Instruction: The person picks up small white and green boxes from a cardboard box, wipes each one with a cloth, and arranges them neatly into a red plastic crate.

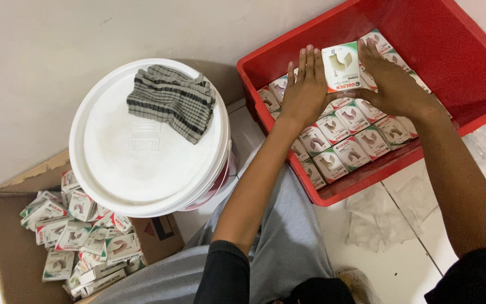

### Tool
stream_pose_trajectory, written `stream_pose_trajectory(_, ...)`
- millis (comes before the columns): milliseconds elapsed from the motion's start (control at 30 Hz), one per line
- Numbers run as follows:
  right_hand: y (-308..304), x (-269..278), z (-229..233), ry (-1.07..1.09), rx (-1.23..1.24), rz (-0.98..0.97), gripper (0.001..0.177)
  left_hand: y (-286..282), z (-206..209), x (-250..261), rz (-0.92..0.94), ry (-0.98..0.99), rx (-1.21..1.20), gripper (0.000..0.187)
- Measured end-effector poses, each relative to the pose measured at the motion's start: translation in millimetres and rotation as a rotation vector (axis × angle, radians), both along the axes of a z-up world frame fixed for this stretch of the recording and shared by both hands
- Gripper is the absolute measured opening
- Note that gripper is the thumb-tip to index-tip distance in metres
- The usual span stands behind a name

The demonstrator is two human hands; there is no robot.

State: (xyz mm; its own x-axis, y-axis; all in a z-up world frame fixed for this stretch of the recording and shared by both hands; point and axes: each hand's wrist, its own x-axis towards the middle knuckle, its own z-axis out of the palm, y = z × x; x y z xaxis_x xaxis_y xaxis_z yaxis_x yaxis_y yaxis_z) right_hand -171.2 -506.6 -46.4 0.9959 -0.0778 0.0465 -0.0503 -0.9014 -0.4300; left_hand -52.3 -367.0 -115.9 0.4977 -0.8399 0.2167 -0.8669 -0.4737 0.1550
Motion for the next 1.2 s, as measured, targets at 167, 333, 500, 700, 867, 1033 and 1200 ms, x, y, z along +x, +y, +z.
stream_pose_trajectory(167,-7.3,3.9,-13.8,0.253,0.109,-0.197,0.088,-33.5,-40.4,0.6,0.016,0.037,0.108,0.106)
stream_pose_trajectory(333,-44.2,11.6,-68.7,0.232,0.078,-0.112,0.087,-58.7,-78.9,4.3,0.031,0.104,0.146,0.106)
stream_pose_trajectory(500,-45.1,11.6,-70.3,0.171,0.118,-0.143,0.087,-77.7,-100.1,-3.3,0.092,0.329,0.271,0.097)
stream_pose_trajectory(700,-73.2,18.4,-111.2,0.243,0.007,-0.126,0.090,-93.5,-102.6,-4.4,0.111,0.409,0.365,0.098)
stream_pose_trajectory(867,-89.5,22.7,-144.1,0.337,-0.047,-0.129,0.090,-107.3,-112.9,-13.5,0.152,0.414,0.460,0.099)
stream_pose_trajectory(1033,-87.6,22.1,-151.8,0.430,-0.054,-0.135,0.084,-118.5,-123.1,-24.8,0.187,0.361,0.640,0.096)
stream_pose_trajectory(1200,-93.6,31.2,-191.6,0.503,-0.180,-0.114,0.088,-114.0,-122.8,-25.5,0.238,0.255,0.740,0.096)
